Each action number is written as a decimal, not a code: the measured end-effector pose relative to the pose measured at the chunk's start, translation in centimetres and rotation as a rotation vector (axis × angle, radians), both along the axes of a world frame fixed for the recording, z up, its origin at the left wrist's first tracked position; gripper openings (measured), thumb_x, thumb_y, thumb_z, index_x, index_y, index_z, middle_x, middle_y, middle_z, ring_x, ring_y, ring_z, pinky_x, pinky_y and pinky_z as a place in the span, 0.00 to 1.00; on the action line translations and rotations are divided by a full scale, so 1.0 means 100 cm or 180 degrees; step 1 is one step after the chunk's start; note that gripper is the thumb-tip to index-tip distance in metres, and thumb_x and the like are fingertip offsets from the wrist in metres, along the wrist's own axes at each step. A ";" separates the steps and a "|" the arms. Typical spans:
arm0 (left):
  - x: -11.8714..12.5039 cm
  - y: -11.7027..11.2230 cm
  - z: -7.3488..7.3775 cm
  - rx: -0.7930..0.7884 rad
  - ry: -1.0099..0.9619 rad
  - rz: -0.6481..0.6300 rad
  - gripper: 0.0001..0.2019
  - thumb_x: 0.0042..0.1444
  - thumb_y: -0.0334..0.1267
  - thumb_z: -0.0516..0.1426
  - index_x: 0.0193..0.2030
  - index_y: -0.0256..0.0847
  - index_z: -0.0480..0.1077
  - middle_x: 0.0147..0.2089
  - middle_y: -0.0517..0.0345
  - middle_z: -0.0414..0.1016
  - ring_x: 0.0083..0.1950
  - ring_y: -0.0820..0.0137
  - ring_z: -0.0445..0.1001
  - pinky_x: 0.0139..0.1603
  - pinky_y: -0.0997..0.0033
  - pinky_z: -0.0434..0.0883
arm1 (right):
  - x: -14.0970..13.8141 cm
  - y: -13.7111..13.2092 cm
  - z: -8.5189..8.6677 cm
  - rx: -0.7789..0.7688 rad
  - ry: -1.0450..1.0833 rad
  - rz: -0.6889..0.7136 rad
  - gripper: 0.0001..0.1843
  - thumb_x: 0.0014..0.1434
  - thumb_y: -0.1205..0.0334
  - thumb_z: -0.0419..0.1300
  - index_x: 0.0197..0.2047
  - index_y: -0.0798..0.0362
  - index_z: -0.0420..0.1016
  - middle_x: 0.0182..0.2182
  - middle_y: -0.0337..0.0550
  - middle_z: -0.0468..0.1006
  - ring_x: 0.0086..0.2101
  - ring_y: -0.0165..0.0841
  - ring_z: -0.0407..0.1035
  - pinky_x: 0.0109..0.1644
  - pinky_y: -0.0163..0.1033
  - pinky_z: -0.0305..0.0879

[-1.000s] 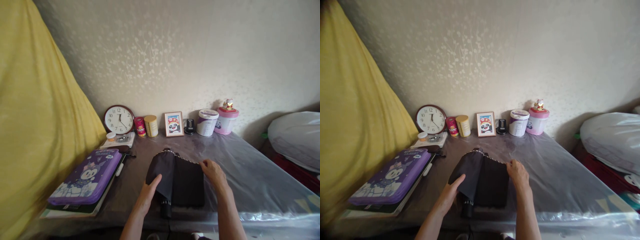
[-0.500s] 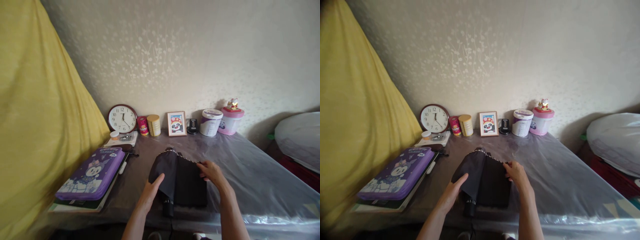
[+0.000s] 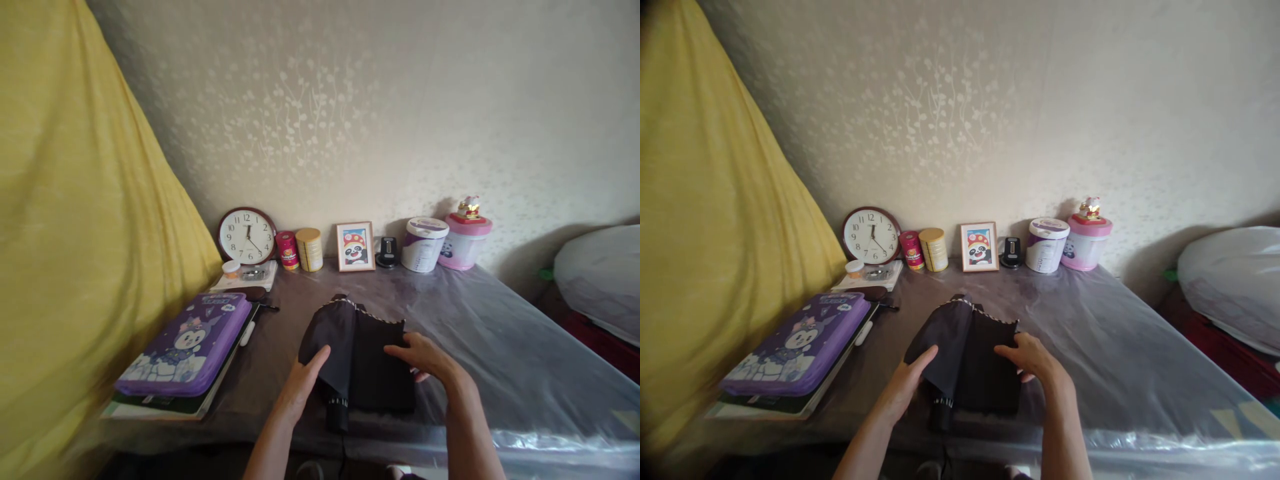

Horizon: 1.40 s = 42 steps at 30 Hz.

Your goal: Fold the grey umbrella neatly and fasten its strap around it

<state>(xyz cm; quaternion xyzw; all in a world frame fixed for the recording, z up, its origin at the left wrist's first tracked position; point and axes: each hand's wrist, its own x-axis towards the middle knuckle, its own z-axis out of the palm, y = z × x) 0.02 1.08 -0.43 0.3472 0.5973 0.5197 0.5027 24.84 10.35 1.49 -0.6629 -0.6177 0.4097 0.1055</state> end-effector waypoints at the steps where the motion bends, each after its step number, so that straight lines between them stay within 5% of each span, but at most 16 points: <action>1: 0.000 0.000 0.001 0.0034 0.0014 0.0016 0.22 0.48 0.50 0.61 0.47 0.39 0.73 0.53 0.50 0.74 0.59 0.60 0.67 0.61 0.65 0.61 | -0.001 -0.001 0.002 -0.0049 0.0006 0.0038 0.17 0.49 0.51 0.62 0.30 0.55 0.63 0.32 0.47 0.73 0.24 0.35 0.73 0.16 0.35 0.68; 7: 0.002 -0.002 0.009 0.0023 -0.0021 0.0014 0.22 0.49 0.47 0.61 0.49 0.38 0.71 0.53 0.50 0.74 0.58 0.60 0.68 0.61 0.64 0.61 | -0.003 -0.005 0.006 -0.0104 0.0098 0.0084 0.10 0.51 0.59 0.60 0.29 0.56 0.64 0.26 0.41 0.72 0.21 0.30 0.70 0.16 0.32 0.67; 13: 0.002 -0.001 0.007 0.0119 0.0019 0.0046 0.22 0.48 0.49 0.61 0.48 0.40 0.72 0.52 0.51 0.75 0.58 0.58 0.67 0.61 0.62 0.61 | -0.004 -0.006 0.013 0.0260 0.0632 0.0178 0.14 0.53 0.55 0.58 0.25 0.56 0.66 0.18 0.38 0.70 0.18 0.28 0.67 0.15 0.31 0.65; 26: 0.000 0.000 0.001 0.0067 0.0003 0.0031 0.23 0.49 0.48 0.61 0.50 0.40 0.71 0.53 0.50 0.74 0.58 0.60 0.68 0.61 0.62 0.62 | -0.041 -0.016 0.036 0.0628 0.1775 0.0164 0.19 0.53 0.47 0.57 0.35 0.55 0.72 0.23 0.37 0.74 0.22 0.28 0.69 0.20 0.28 0.63; 42: 0.005 -0.003 0.001 0.0056 0.0157 0.0149 0.21 0.46 0.47 0.62 0.46 0.40 0.74 0.49 0.50 0.76 0.57 0.56 0.69 0.61 0.58 0.61 | -0.042 -0.018 0.036 0.0656 0.1635 0.0616 0.20 0.51 0.45 0.58 0.32 0.57 0.72 0.25 0.38 0.73 0.28 0.31 0.70 0.24 0.32 0.70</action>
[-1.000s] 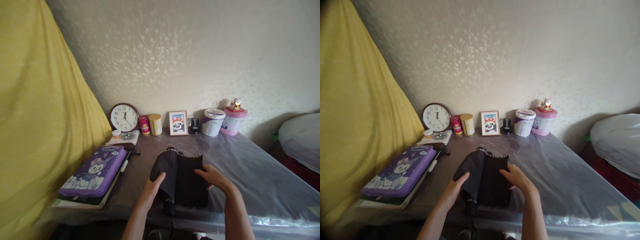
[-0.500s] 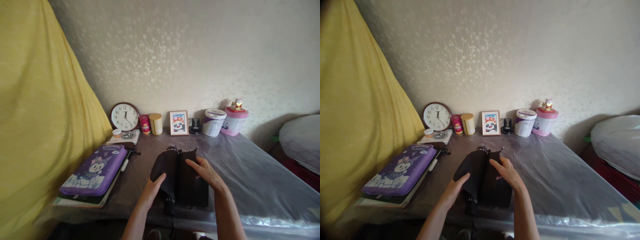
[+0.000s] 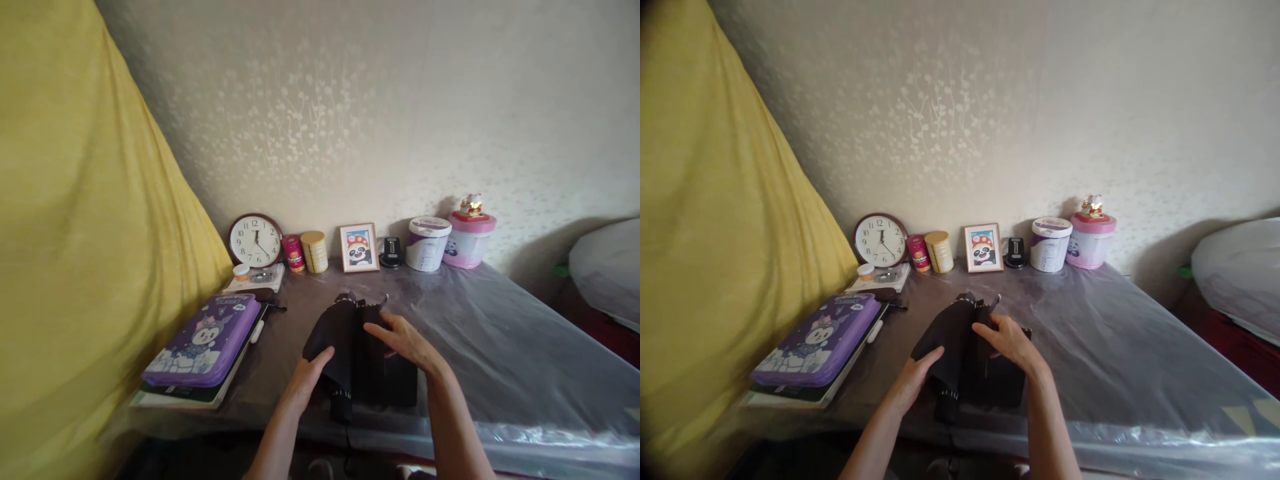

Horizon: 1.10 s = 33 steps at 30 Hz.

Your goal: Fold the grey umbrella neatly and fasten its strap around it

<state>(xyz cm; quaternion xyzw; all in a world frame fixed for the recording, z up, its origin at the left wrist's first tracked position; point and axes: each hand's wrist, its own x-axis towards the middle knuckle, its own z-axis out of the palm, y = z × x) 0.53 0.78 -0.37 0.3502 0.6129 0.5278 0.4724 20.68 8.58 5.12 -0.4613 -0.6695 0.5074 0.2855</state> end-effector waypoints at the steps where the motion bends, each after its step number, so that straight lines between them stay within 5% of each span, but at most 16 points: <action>1: -0.001 -0.001 0.001 -0.0059 0.0043 -0.0030 0.21 0.45 0.47 0.63 0.45 0.40 0.75 0.49 0.49 0.77 0.57 0.55 0.69 0.61 0.58 0.61 | 0.000 0.000 0.000 0.0027 0.0024 -0.0012 0.20 0.51 0.45 0.58 0.31 0.57 0.72 0.24 0.38 0.73 0.28 0.31 0.70 0.24 0.33 0.71; 10: -0.005 0.002 -0.007 0.0109 -0.0381 -0.0161 0.21 0.45 0.47 0.63 0.45 0.38 0.74 0.49 0.49 0.76 0.56 0.57 0.70 0.61 0.58 0.62 | -0.015 -0.003 0.002 0.0343 0.0486 -0.0474 0.19 0.50 0.45 0.58 0.26 0.54 0.65 0.21 0.33 0.65 0.24 0.27 0.64 0.25 0.31 0.66; 14: -0.007 0.007 -0.019 0.0203 -0.0652 -0.0168 0.22 0.44 0.49 0.64 0.44 0.39 0.75 0.47 0.49 0.77 0.56 0.56 0.69 0.62 0.55 0.60 | -0.037 -0.004 0.002 0.0437 0.0790 -0.0577 0.22 0.48 0.44 0.60 0.21 0.52 0.58 0.18 0.31 0.58 0.21 0.24 0.57 0.23 0.29 0.60; 22: -0.013 0.019 -0.037 0.0272 -0.0890 0.0008 0.23 0.51 0.54 0.58 0.48 0.40 0.73 0.52 0.51 0.74 0.64 0.61 0.60 0.66 0.59 0.55 | -0.093 -0.004 -0.016 0.0367 0.1193 -0.0580 0.21 0.47 0.42 0.60 0.22 0.52 0.61 0.21 0.33 0.62 0.23 0.27 0.59 0.26 0.32 0.62; 27: -0.013 0.015 -0.033 0.0439 -0.0940 -0.0085 0.26 0.50 0.54 0.58 0.51 0.38 0.71 0.52 0.49 0.74 0.63 0.59 0.61 0.65 0.58 0.55 | -0.111 0.001 -0.030 0.0516 0.1148 -0.0675 0.19 0.50 0.44 0.59 0.24 0.52 0.63 0.27 0.37 0.68 0.24 0.28 0.60 0.26 0.32 0.60; 33: -0.015 0.000 -0.014 0.0731 -0.0513 -0.0717 0.30 0.48 0.47 0.61 0.58 0.40 0.64 0.58 0.51 0.69 0.62 0.57 0.62 0.63 0.60 0.59 | -0.116 0.001 -0.033 0.0895 0.0810 -0.0821 0.17 0.53 0.47 0.57 0.24 0.53 0.65 0.28 0.40 0.72 0.27 0.29 0.62 0.32 0.34 0.60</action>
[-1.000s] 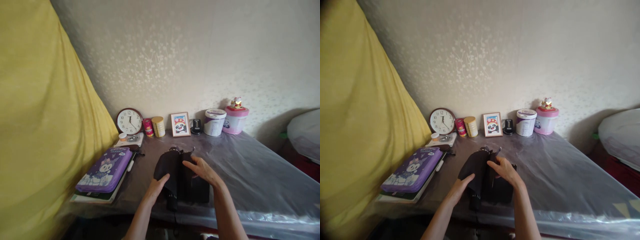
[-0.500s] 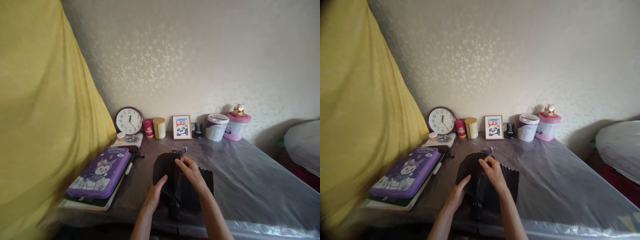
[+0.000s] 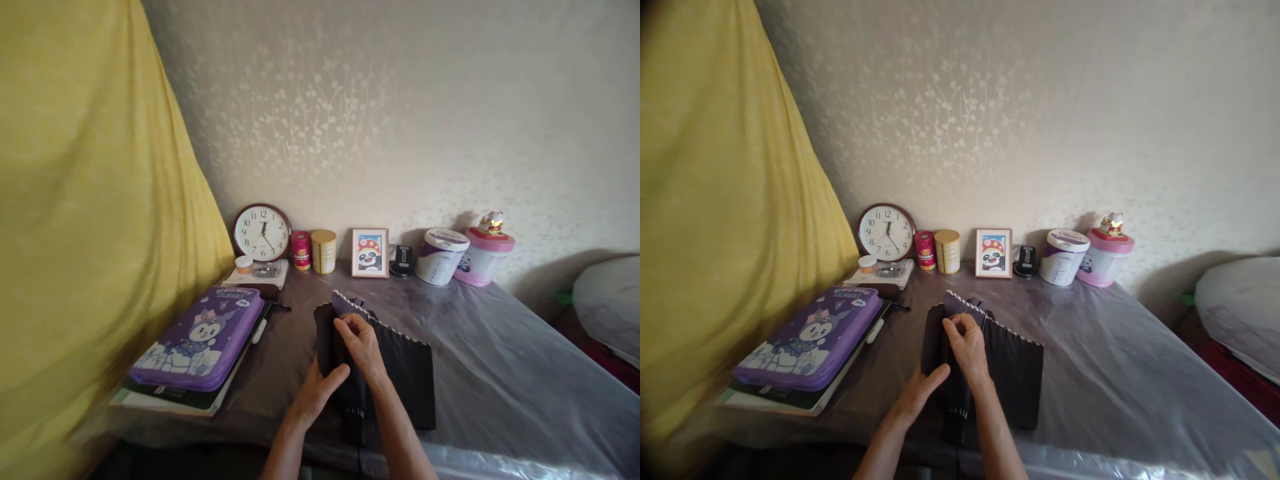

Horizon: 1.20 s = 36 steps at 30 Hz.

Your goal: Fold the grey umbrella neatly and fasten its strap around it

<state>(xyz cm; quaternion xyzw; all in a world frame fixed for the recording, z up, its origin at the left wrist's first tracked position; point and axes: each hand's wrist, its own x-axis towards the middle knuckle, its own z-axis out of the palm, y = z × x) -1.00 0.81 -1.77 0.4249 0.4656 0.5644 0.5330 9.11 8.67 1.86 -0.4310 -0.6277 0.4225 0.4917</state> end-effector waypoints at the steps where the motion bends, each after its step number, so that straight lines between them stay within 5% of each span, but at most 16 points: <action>1: 0.000 -0.001 0.003 0.0081 0.0172 -0.0073 0.31 0.47 0.45 0.62 0.58 0.40 0.64 0.59 0.51 0.68 0.63 0.57 0.61 0.63 0.60 0.58 | -0.001 0.000 -0.001 -0.0002 -0.0037 0.0004 0.17 0.53 0.47 0.57 0.25 0.53 0.65 0.29 0.40 0.72 0.27 0.30 0.63 0.32 0.34 0.61; 8: 0.004 0.000 0.007 -0.0269 0.0433 0.0346 0.24 0.49 0.38 0.58 0.56 0.40 0.67 0.54 0.53 0.73 0.60 0.58 0.65 0.62 0.62 0.59 | -0.003 -0.003 -0.003 0.0065 -0.0432 0.0459 0.15 0.57 0.51 0.54 0.31 0.54 0.72 0.29 0.41 0.75 0.31 0.33 0.69 0.36 0.36 0.65; 13: 0.002 0.004 -0.003 -0.0782 0.0326 0.0593 0.18 0.48 0.37 0.57 0.48 0.38 0.72 0.48 0.52 0.76 0.55 0.58 0.69 0.58 0.60 0.63 | 0.000 -0.005 -0.003 0.0840 -0.0745 0.0839 0.12 0.60 0.61 0.52 0.39 0.51 0.76 0.43 0.44 0.77 0.45 0.34 0.69 0.52 0.41 0.63; 19: 0.000 0.006 -0.015 -0.0766 0.0418 0.0653 0.14 0.49 0.41 0.55 0.40 0.36 0.74 0.43 0.50 0.78 0.49 0.58 0.73 0.53 0.60 0.66 | 0.020 0.006 -0.009 0.1255 -0.1290 0.0406 0.14 0.57 0.66 0.54 0.46 0.53 0.73 0.50 0.50 0.73 0.52 0.38 0.65 0.57 0.46 0.58; 24: -0.004 0.003 -0.012 -0.0689 0.0698 0.0697 0.09 0.48 0.41 0.55 0.30 0.39 0.74 0.41 0.51 0.77 0.47 0.58 0.72 0.52 0.60 0.66 | 0.086 0.023 -0.001 0.0738 -0.1822 -0.0612 0.13 0.58 0.62 0.51 0.43 0.54 0.73 0.42 0.48 0.77 0.43 0.37 0.70 0.49 0.42 0.64; 27: -0.005 0.002 -0.011 -0.0842 0.0663 0.0647 0.10 0.48 0.41 0.54 0.33 0.39 0.74 0.39 0.52 0.77 0.45 0.58 0.73 0.50 0.60 0.67 | 0.127 0.028 0.001 0.0225 -0.2507 -0.1173 0.15 0.59 0.61 0.50 0.43 0.57 0.73 0.43 0.51 0.76 0.44 0.39 0.70 0.51 0.41 0.61; 31: -0.003 0.003 -0.011 -0.0856 0.0618 0.0635 0.12 0.49 0.41 0.54 0.37 0.38 0.73 0.40 0.53 0.77 0.46 0.58 0.72 0.50 0.61 0.66 | 0.157 0.025 0.000 -0.0489 -0.3293 -0.1451 0.18 0.60 0.58 0.48 0.46 0.57 0.72 0.44 0.54 0.76 0.46 0.42 0.69 0.49 0.42 0.60; 36: -0.004 0.001 -0.012 -0.0908 0.0713 0.0615 0.11 0.48 0.41 0.55 0.36 0.38 0.73 0.41 0.54 0.77 0.47 0.59 0.72 0.50 0.63 0.66 | 0.160 0.022 0.004 -0.0983 -0.3502 -0.1367 0.20 0.59 0.57 0.48 0.47 0.58 0.72 0.46 0.55 0.76 0.48 0.44 0.68 0.47 0.42 0.60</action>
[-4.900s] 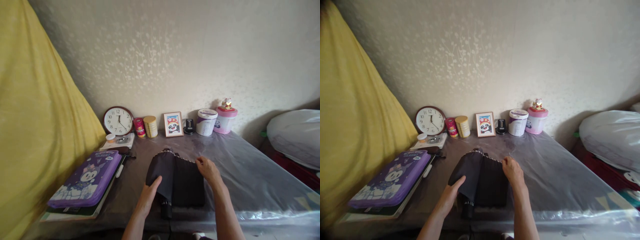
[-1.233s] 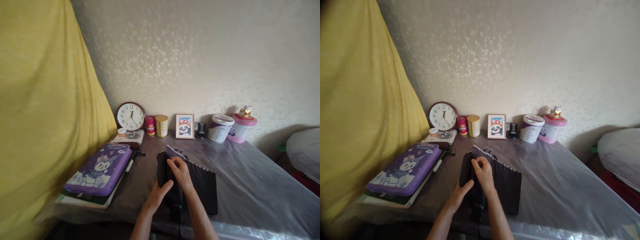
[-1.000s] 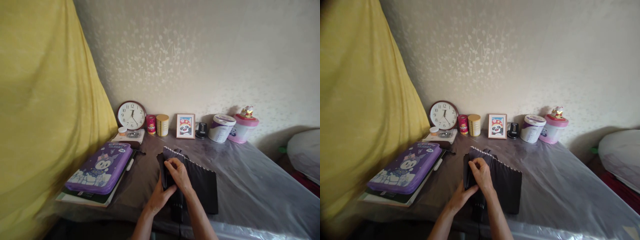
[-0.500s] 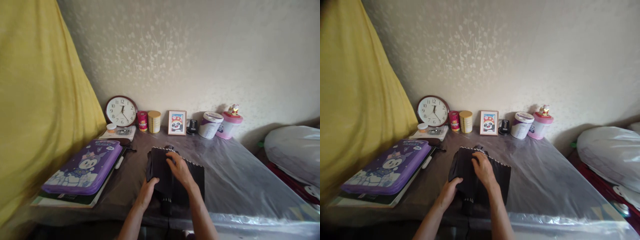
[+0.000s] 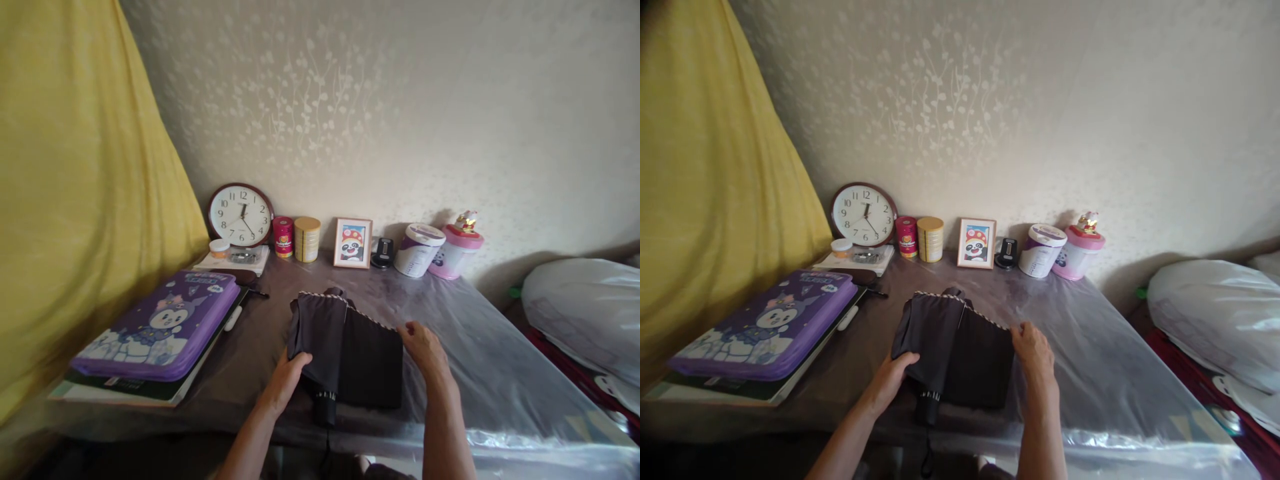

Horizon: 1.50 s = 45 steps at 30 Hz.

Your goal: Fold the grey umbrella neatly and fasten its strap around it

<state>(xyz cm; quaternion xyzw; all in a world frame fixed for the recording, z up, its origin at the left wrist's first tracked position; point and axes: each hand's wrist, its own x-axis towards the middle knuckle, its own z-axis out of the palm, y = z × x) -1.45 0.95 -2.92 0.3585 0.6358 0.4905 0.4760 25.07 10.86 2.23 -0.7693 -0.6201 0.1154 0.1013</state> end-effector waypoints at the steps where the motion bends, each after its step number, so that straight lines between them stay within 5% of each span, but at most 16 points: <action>1: -0.001 0.000 -0.001 -0.0011 0.0047 -0.0010 0.12 0.49 0.42 0.55 0.36 0.39 0.73 0.41 0.55 0.77 0.47 0.59 0.72 0.50 0.62 0.66 | -0.001 0.000 0.001 -0.0046 0.0022 0.0016 0.21 0.59 0.56 0.48 0.48 0.59 0.72 0.46 0.55 0.76 0.48 0.44 0.68 0.47 0.42 0.60; 12: 0.001 0.000 0.003 0.0009 0.0049 0.0020 0.14 0.49 0.42 0.54 0.40 0.39 0.72 0.43 0.53 0.77 0.49 0.58 0.72 0.52 0.61 0.66 | -0.005 0.000 -0.002 0.0143 0.0320 0.0154 0.20 0.57 0.57 0.51 0.48 0.56 0.72 0.43 0.51 0.78 0.47 0.41 0.69 0.44 0.38 0.61; 19: 0.001 -0.002 0.006 0.0020 0.0027 0.0001 0.15 0.50 0.41 0.54 0.43 0.39 0.72 0.45 0.52 0.77 0.50 0.59 0.72 0.52 0.62 0.66 | 0.003 0.010 -0.018 0.0179 0.0853 0.0272 0.20 0.55 0.57 0.51 0.48 0.58 0.70 0.30 0.45 0.79 0.29 0.34 0.74 0.35 0.36 0.65; 29: 0.003 -0.002 0.013 0.0091 0.0049 0.0041 0.17 0.50 0.40 0.54 0.45 0.37 0.71 0.45 0.50 0.76 0.50 0.57 0.71 0.53 0.60 0.65 | -0.003 0.004 -0.013 -0.0597 0.1472 0.0234 0.13 0.48 0.52 0.60 0.29 0.54 0.69 0.24 0.42 0.74 0.22 0.33 0.70 0.18 0.33 0.65; 36: 0.004 -0.002 0.019 0.0046 0.0061 0.0045 0.12 0.48 0.39 0.55 0.38 0.37 0.72 0.44 0.51 0.77 0.49 0.59 0.72 0.52 0.63 0.66 | -0.003 -0.007 -0.008 -0.1145 0.1739 0.0469 0.13 0.48 0.54 0.62 0.30 0.56 0.68 0.26 0.43 0.74 0.22 0.32 0.71 0.18 0.34 0.68; 45: 0.003 0.000 0.008 0.0010 0.0098 0.0064 0.16 0.49 0.40 0.54 0.44 0.38 0.71 0.45 0.52 0.76 0.50 0.59 0.71 0.52 0.63 0.66 | -0.007 -0.013 0.000 -0.1182 0.1998 0.0820 0.14 0.54 0.53 0.57 0.33 0.56 0.69 0.26 0.43 0.76 0.22 0.32 0.71 0.18 0.33 0.68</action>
